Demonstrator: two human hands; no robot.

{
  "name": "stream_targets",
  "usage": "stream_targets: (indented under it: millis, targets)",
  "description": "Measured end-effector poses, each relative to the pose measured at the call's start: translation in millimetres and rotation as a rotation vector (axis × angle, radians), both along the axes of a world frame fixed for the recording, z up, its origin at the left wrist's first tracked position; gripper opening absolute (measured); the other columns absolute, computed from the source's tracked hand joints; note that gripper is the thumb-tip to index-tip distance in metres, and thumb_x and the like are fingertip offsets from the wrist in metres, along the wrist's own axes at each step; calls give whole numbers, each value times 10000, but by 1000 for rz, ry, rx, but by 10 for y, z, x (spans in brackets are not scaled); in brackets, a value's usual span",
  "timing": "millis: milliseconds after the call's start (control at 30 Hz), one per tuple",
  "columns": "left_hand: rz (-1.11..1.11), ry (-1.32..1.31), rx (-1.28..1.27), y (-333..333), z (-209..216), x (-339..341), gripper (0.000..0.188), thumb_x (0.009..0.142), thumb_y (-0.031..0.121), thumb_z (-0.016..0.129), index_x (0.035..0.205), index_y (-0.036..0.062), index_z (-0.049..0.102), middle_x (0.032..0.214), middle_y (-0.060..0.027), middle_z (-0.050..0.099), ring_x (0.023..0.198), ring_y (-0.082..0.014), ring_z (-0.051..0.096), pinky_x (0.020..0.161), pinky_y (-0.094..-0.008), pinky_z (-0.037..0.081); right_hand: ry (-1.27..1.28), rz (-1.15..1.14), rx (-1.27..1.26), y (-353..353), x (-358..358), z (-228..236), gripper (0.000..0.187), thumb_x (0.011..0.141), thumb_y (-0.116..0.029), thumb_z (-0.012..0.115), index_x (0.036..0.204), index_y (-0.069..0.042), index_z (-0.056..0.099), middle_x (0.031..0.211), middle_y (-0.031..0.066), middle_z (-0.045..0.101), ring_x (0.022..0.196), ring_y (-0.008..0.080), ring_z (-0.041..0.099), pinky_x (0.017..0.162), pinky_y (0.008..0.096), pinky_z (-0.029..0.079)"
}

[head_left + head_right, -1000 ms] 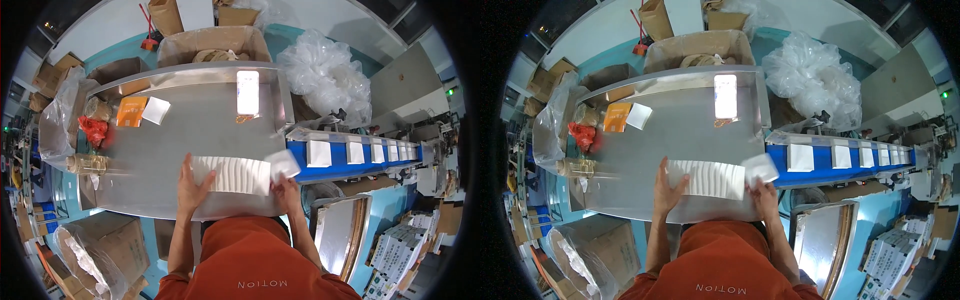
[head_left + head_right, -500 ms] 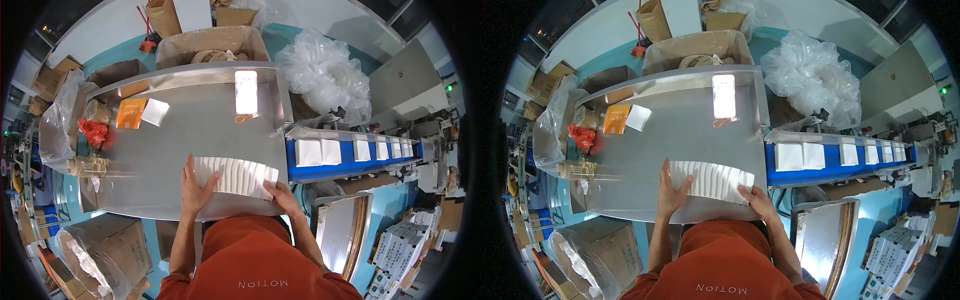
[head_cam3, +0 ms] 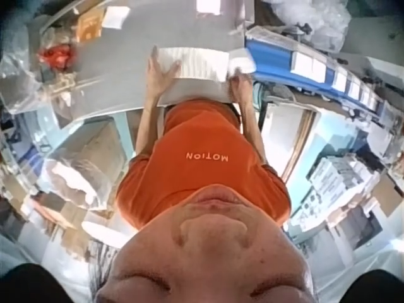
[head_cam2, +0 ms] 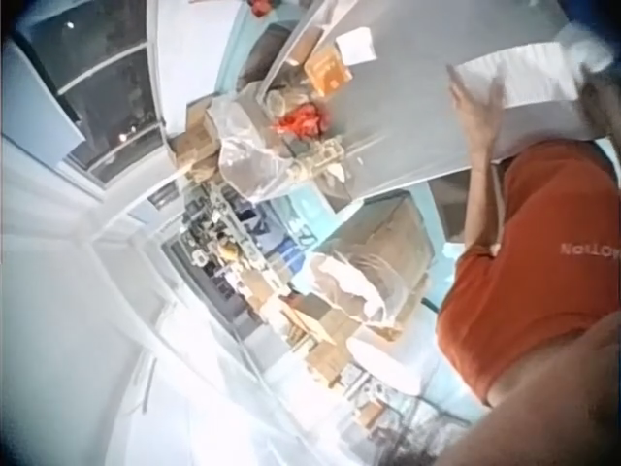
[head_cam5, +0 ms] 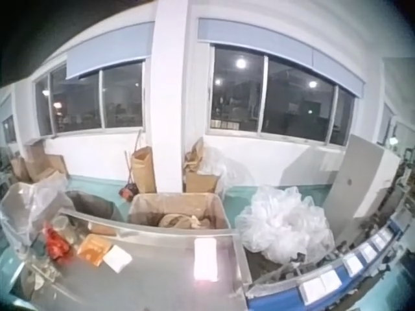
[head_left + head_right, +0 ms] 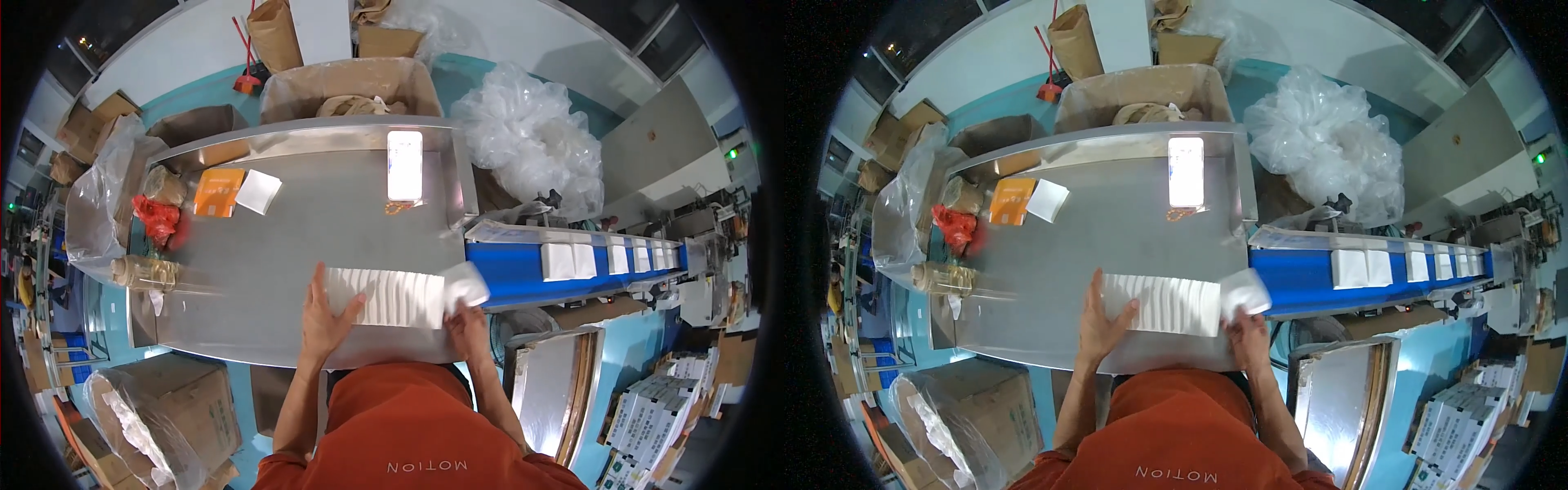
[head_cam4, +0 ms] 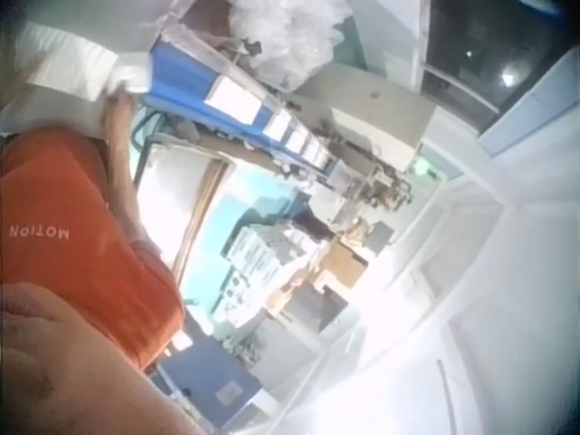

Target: Manually organizing and packing stacks of paper tissues at a packaging station.

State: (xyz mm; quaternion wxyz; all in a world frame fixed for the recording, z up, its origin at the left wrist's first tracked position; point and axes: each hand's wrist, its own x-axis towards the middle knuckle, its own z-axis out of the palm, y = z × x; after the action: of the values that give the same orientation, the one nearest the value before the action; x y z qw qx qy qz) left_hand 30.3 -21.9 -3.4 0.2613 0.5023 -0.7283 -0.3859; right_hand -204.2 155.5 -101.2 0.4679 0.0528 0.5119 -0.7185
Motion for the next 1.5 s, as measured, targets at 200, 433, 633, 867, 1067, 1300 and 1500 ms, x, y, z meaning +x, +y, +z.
stream_targets:
  millis: [200, 433, 633, 867, 1067, 1300, 1500]
  targets:
    - [-64, 31, 71, 151, -22, -100, 946, 802, 390, 786, 1464, -49, 271, 1297, -304, 482, 1181, -448, 508, 971, -459, 446, 773, 543, 355, -361, 220, 592, 581, 975, -460, 549, 1296, 25, 537, 1240, 144, 604, 1125, 192, 557, 967, 317, 439]
    - [69, -18, -1, 97, -89, -46, 968, 806, 381, 788, 1478, -50, 240, 1287, -301, 483, 1170, -446, 507, 974, -459, 440, -89, 371, 84, -293, 154, 570, 366, 989, -237, 549, 1243, 26, 566, 1140, 137, 646, 971, 214, 650, 891, 335, 501]
    - [13, 6, 162, 95, -24, -72, 981, 804, 365, 793, 1487, -48, 221, 1308, -319, 482, 1179, -458, 516, 978, -461, 444, 57, 33, 52, -271, -9, 463, 355, 990, -274, 567, 1172, 30, 559, 1108, 115, 624, 994, 184, 613, 901, 303, 483]
    - [-20, 10, -61, 190, -128, -187, 1000, 801, 376, 793, 1492, -47, 206, 1265, -305, 505, 1151, -466, 515, 994, -477, 422, 524, 601, 332, -506, 201, 699, 491, 968, -369, 593, 1273, 15, 562, 1084, 94, 645, 999, 171, 579, 878, 288, 453]
    - [34, -35, -92, 95, -145, -73, 1007, 799, 379, 792, 1497, -40, 199, 1292, -304, 479, 1159, -470, 509, 996, -482, 421, 95, 349, 134, -285, 192, 524, 268, 940, -142, 613, 1159, 11, 589, 1055, 81, 656, 857, 167, 633, 788, 301, 528]
    - [-82, 14, 63, 195, -15, -179, 1028, 796, 378, 792, 1513, -16, 170, 1321, -305, 457, 1206, -470, 487, 988, -478, 437, 755, 499, 258, -523, 270, 797, 599, 934, -448, 634, 1251, 53, 553, 1082, 117, 657, 992, 165, 589, 891, 297, 460]
    - [-40, -42, -40, 181, -102, -236, 1055, 788, 395, 796, 1509, -37, 158, 1292, -295, 464, 1174, -454, 481, 990, -489, 418, -40, 317, 104, -466, 200, 578, 415, 974, -312, 586, 1193, 41, 600, 1062, 93, 673, 995, 169, 618, 827, 290, 493]
